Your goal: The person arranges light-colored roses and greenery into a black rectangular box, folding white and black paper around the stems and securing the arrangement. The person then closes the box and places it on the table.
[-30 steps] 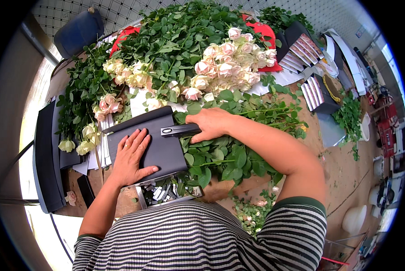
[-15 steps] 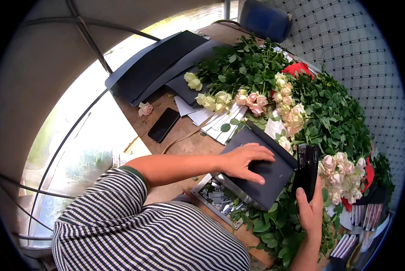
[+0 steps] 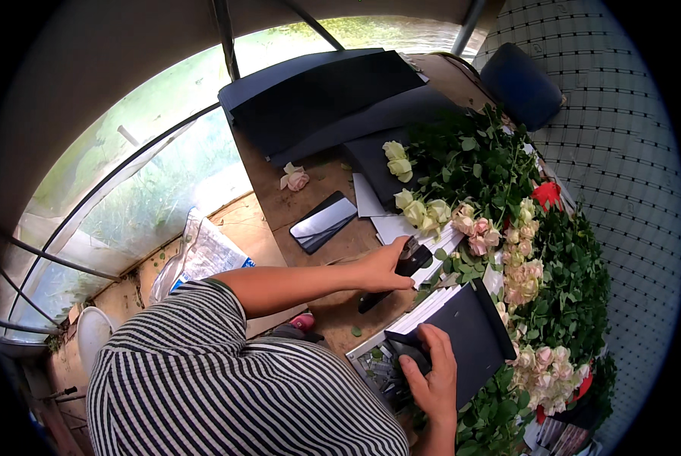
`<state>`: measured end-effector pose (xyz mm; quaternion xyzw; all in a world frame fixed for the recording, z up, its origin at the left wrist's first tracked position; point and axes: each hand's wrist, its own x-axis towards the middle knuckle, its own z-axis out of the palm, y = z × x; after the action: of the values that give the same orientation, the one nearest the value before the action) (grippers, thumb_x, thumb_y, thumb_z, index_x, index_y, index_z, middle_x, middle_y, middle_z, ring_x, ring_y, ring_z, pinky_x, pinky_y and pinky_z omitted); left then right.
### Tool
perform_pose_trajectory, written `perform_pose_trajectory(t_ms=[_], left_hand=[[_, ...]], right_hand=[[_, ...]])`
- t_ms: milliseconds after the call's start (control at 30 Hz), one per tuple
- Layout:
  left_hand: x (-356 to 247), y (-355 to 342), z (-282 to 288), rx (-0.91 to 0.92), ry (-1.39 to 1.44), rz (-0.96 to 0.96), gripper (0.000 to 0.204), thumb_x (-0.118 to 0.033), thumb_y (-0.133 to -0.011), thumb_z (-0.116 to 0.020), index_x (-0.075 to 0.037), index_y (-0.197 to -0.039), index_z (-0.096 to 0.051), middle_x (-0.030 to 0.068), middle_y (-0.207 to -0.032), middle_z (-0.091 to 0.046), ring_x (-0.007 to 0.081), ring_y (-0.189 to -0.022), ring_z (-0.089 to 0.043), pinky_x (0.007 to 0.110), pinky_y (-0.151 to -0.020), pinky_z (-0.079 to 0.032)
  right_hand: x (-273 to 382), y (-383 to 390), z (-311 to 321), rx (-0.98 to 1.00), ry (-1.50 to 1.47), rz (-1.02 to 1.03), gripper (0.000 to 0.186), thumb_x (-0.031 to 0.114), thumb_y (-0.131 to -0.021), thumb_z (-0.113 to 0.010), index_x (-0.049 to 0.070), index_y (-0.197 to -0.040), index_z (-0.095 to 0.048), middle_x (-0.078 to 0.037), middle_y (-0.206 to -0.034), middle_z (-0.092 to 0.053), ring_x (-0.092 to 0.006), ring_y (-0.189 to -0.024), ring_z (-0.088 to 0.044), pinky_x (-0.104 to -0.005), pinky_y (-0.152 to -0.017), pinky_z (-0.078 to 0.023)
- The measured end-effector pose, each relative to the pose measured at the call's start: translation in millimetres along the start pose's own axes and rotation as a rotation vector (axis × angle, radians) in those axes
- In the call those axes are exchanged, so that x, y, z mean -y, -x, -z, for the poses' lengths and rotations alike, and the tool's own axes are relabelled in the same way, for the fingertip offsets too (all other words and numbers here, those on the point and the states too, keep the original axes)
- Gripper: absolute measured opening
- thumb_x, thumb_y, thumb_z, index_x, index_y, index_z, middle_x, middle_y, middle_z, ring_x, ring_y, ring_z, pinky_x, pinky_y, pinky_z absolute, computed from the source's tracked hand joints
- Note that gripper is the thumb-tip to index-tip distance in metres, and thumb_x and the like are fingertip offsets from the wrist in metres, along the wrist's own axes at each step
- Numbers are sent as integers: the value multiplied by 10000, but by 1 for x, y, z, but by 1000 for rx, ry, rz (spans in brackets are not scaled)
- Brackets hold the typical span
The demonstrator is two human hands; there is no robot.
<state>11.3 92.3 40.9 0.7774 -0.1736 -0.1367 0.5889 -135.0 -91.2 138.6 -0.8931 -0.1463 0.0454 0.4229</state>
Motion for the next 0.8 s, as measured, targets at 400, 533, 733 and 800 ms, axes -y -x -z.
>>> perform_pose_trajectory(t_ms=[400, 533, 733, 800], left_hand=[[43, -6, 122, -519, -676, -661, 518, -175, -689, -688, -76, -1172, -530, 115, -1145, -540, 300, -1024, -533, 405, -888, -415], [80, -2, 258, -435, -1325, 324, 685, -47, -772, -613, -191, -1389, -353, 123, -1404, -363, 293, -1349, -315, 554, -1043, -258], [151, 7, 312, -397, -1548, 117, 778, -83, -765, -633, -275, -1434, -284, 107, -1463, -319, 267, -1351, -323, 531, -1064, -261], [152, -2, 310, -273, -1479, 3, 781, -86, -759, -638, -268, -1434, -288, 101, -1461, -333, 259, -1340, -344, 512, -1067, -272]], right_hand=[[-23, -35, -34, -109, 93, -107, 365, 71, -823, -634, -10, -1168, -550, -96, -956, -617, -144, -757, -595, -270, -672, -485], [-17, -40, -41, -165, 171, -45, 307, 24, -801, -631, -28, -1099, -574, -109, -876, -615, -173, -737, -605, -273, -653, -487], [-18, -38, -44, -183, 227, -28, 302, 33, -773, -653, -25, -1062, -589, -110, -833, -611, -196, -710, -607, -277, -642, -483], [-19, -37, -44, -179, 271, 32, 302, 40, -768, -657, -20, -1056, -591, -114, -815, -611, -209, -702, -608, -281, -639, -484]])
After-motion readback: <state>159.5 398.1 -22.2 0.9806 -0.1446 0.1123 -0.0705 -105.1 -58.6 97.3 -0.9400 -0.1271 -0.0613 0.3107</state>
